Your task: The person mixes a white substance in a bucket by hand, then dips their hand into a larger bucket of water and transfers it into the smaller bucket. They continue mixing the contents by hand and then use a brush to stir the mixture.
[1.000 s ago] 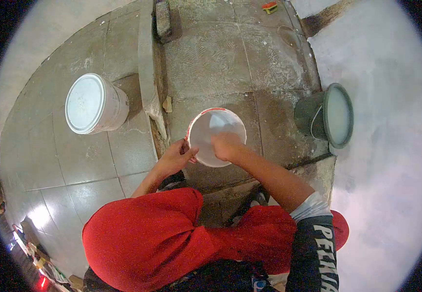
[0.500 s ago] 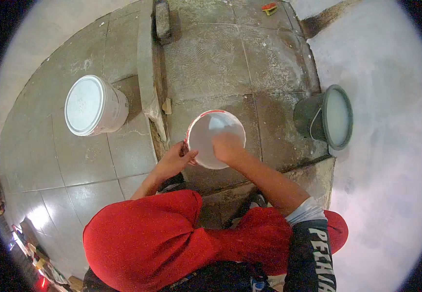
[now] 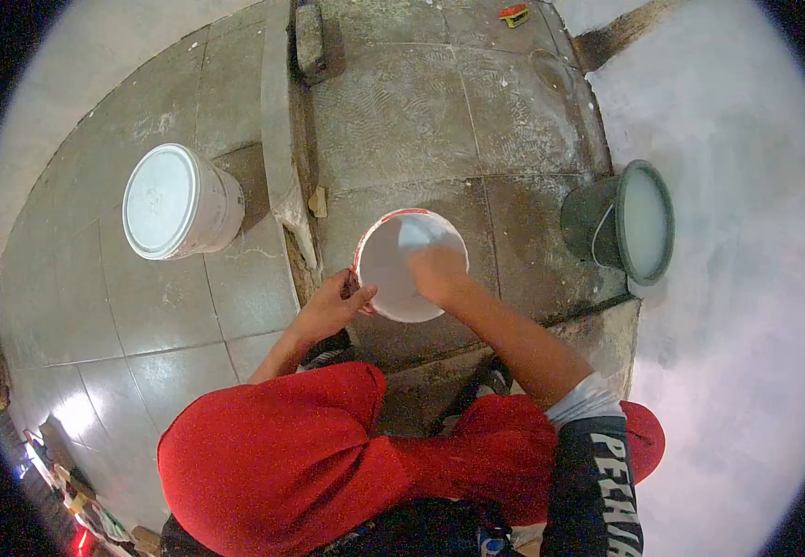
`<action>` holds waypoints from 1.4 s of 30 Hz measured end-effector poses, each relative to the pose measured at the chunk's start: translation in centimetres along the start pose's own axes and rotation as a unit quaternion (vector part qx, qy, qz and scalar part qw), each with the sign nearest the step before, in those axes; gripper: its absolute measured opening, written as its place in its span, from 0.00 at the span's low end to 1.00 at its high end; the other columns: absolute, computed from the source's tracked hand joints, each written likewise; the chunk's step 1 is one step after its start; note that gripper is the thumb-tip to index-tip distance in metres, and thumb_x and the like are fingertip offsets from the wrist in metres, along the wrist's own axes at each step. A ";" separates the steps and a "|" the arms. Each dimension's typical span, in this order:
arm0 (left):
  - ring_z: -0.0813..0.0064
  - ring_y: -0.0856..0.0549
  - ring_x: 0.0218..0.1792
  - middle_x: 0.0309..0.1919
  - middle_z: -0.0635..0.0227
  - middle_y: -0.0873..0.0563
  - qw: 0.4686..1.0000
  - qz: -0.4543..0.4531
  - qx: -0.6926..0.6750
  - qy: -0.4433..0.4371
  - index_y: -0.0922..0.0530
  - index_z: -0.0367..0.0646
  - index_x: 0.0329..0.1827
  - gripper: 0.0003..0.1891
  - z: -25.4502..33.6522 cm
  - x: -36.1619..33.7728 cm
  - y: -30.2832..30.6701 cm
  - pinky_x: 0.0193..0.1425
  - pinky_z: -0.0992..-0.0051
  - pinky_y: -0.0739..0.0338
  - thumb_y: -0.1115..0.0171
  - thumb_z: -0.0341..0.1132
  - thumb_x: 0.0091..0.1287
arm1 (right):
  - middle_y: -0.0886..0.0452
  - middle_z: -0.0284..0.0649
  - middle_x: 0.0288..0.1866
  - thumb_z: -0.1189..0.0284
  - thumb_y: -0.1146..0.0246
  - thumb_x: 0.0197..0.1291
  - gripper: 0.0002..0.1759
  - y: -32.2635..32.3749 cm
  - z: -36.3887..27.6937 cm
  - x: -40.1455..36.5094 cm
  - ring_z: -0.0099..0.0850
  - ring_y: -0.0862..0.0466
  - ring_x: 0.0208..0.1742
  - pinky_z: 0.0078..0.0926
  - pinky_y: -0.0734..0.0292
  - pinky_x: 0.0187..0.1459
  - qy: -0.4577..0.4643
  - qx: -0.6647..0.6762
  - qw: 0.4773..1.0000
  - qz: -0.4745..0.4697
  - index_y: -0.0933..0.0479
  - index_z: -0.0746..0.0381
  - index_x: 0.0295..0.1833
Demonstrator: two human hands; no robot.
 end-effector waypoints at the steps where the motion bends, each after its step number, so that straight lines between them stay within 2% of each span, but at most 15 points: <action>1: 0.74 0.15 0.34 0.32 0.60 0.16 1.000 0.001 -0.003 -0.001 0.27 0.32 0.43 0.20 -0.2 0.1 0.0 0.41 0.73 0.21 0.38 0.45 0.72 | 0.14 0.53 0.38 0.73 0.39 0.54 0.10 0.9 0.1 0.6 0.49 0.13 0.42 0.47 0.19 0.44 -0.028 -0.024 0.999 0.032 0.15 0.62 0.38; 5: 0.74 0.15 0.34 0.31 0.60 0.15 1.000 -0.001 -0.013 0.005 0.27 0.31 0.43 0.20 0.1 -0.1 0.0 0.42 0.73 0.21 0.38 0.45 0.73 | 0.14 0.54 0.36 0.73 0.39 0.53 0.09 0.4 -1.8 2.2 0.50 0.13 0.41 0.49 0.20 0.45 -0.114 0.019 0.983 0.142 0.14 0.62 0.37; 9: 0.74 0.15 0.34 0.31 0.60 0.15 0.999 0.002 0.035 0.009 0.26 0.31 0.42 0.20 0.3 0.0 0.1 0.40 0.73 0.21 0.38 0.45 0.73 | 0.14 0.54 0.36 0.73 0.39 0.53 0.08 -0.3 -2.9 1.1 0.49 0.13 0.40 0.49 0.19 0.44 -0.058 0.036 0.995 0.077 0.14 0.62 0.35; 11: 0.75 0.15 0.33 0.30 0.61 0.15 1.000 0.009 0.002 0.011 0.26 0.31 0.42 0.19 -0.1 0.1 -0.1 0.40 0.73 0.21 0.38 0.44 0.72 | 0.14 0.54 0.36 0.74 0.39 0.53 0.08 0.1 -2.0 -0.4 0.50 0.13 0.40 0.50 0.19 0.44 -0.045 0.065 0.997 -0.019 0.14 0.63 0.33; 14: 0.76 0.16 0.33 0.30 0.61 0.15 1.000 0.008 0.021 0.017 0.25 0.31 0.42 0.19 1.2 -0.4 0.1 0.40 0.73 0.21 0.38 0.44 0.72 | 0.14 0.54 0.36 0.74 0.39 0.53 0.08 2.0 -1.4 -0.6 0.51 0.13 0.40 0.52 0.20 0.45 -0.061 -0.014 0.998 0.007 0.15 0.64 0.34; 17: 0.76 0.16 0.32 0.30 0.61 0.15 1.000 0.007 0.008 0.003 0.25 0.31 0.42 0.19 -0.1 0.0 0.0 0.39 0.73 0.22 0.38 0.44 0.72 | 0.14 0.54 0.36 0.73 0.38 0.54 0.08 2.2 -1.0 1.5 0.52 0.13 0.40 0.52 0.20 0.45 -0.092 -0.022 0.993 0.073 0.15 0.65 0.34; 21: 0.76 0.16 0.32 0.31 0.61 0.15 1.000 0.005 -0.008 0.002 0.25 0.31 0.42 0.19 0.1 -0.1 0.0 0.39 0.73 0.22 0.38 0.44 0.72 | 0.14 0.52 0.36 0.73 0.38 0.55 0.08 -0.2 -2.4 1.8 0.49 0.12 0.41 0.50 0.20 0.45 -0.106 0.031 0.991 0.082 0.15 0.64 0.34; 24: 0.75 0.16 0.32 0.31 0.61 0.15 1.000 0.010 0.018 0.010 0.25 0.31 0.42 0.19 0.6 -0.3 0.1 0.39 0.73 0.22 0.38 0.44 0.72 | 0.13 0.52 0.37 0.74 0.39 0.55 0.07 -0.3 -1.7 0.0 0.47 0.12 0.43 0.47 0.19 0.45 -0.040 0.087 0.995 0.028 0.15 0.63 0.34; 27: 0.75 0.16 0.33 0.30 0.61 0.15 1.000 0.010 0.004 0.007 0.25 0.31 0.42 0.19 0.6 -0.3 0.0 0.39 0.73 0.22 0.38 0.44 0.72 | 0.14 0.52 0.35 0.75 0.39 0.56 0.08 1.4 -1.1 -0.8 0.47 0.12 0.42 0.47 0.20 0.46 -0.049 -0.023 0.997 -0.050 0.15 0.64 0.36; 29: 0.75 0.15 0.33 0.30 0.61 0.15 1.000 0.009 0.018 0.006 0.25 0.31 0.42 0.19 0.5 -0.2 0.0 0.39 0.73 0.22 0.38 0.44 0.72 | 0.14 0.52 0.35 0.74 0.40 0.57 0.09 1.7 -0.1 0.3 0.49 0.13 0.42 0.49 0.20 0.47 -0.027 -0.067 0.995 0.065 0.15 0.63 0.39; 32: 0.74 0.16 0.33 0.29 0.61 0.15 1.000 0.014 0.011 0.008 0.25 0.32 0.41 0.19 0.7 -0.3 -0.1 0.39 0.72 0.22 0.38 0.44 0.72 | 0.14 0.50 0.34 0.75 0.40 0.55 0.10 2.2 -1.8 1.4 0.48 0.13 0.41 0.50 0.21 0.46 -0.102 -0.044 0.991 0.077 0.14 0.59 0.40; 35: 0.75 0.16 0.32 0.29 0.62 0.15 1.000 0.010 0.020 0.012 0.25 0.32 0.41 0.19 0.1 -0.1 0.0 0.39 0.73 0.22 0.38 0.44 0.72 | 0.13 0.48 0.35 0.76 0.39 0.53 0.10 0.4 -2.4 0.5 0.46 0.12 0.40 0.49 0.20 0.45 -0.035 0.046 0.993 0.101 0.13 0.57 0.36; 36: 0.75 0.16 0.32 0.29 0.62 0.15 1.000 0.010 0.020 0.012 0.25 0.32 0.41 0.19 0.1 -0.1 0.0 0.39 0.73 0.22 0.38 0.44 0.72 | 0.13 0.48 0.35 0.76 0.39 0.53 0.10 0.5 -2.4 -0.1 0.46 0.12 0.40 0.49 0.20 0.45 -0.035 0.046 0.993 0.101 0.13 0.57 0.36; 38: 0.75 0.16 0.32 0.29 0.62 0.15 1.000 0.007 0.009 -0.002 0.24 0.32 0.41 0.19 0.1 -0.1 0.1 0.38 0.73 0.23 0.38 0.45 0.72 | 0.13 0.48 0.33 0.75 0.37 0.51 0.09 0.9 -1.9 -1.2 0.46 0.12 0.38 0.49 0.20 0.43 -0.040 -0.009 0.998 -0.048 0.13 0.57 0.36; 42: 0.75 0.17 0.32 0.29 0.62 0.15 1.000 0.007 0.020 -0.003 0.24 0.32 0.42 0.20 0.2 -0.1 0.2 0.38 0.73 0.23 0.38 0.45 0.72 | 0.13 0.49 0.35 0.73 0.36 0.50 0.08 1.0 -0.7 0.1 0.47 0.12 0.40 0.49 0.19 0.44 -0.025 -0.068 0.997 0.006 0.13 0.58 0.36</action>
Point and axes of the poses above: each hand's wrist, its own x-axis towards the middle knuckle, its own y-axis out of the back of the hand, z = x × y, the point moved 1 cm from there along x, towards the middle knuckle
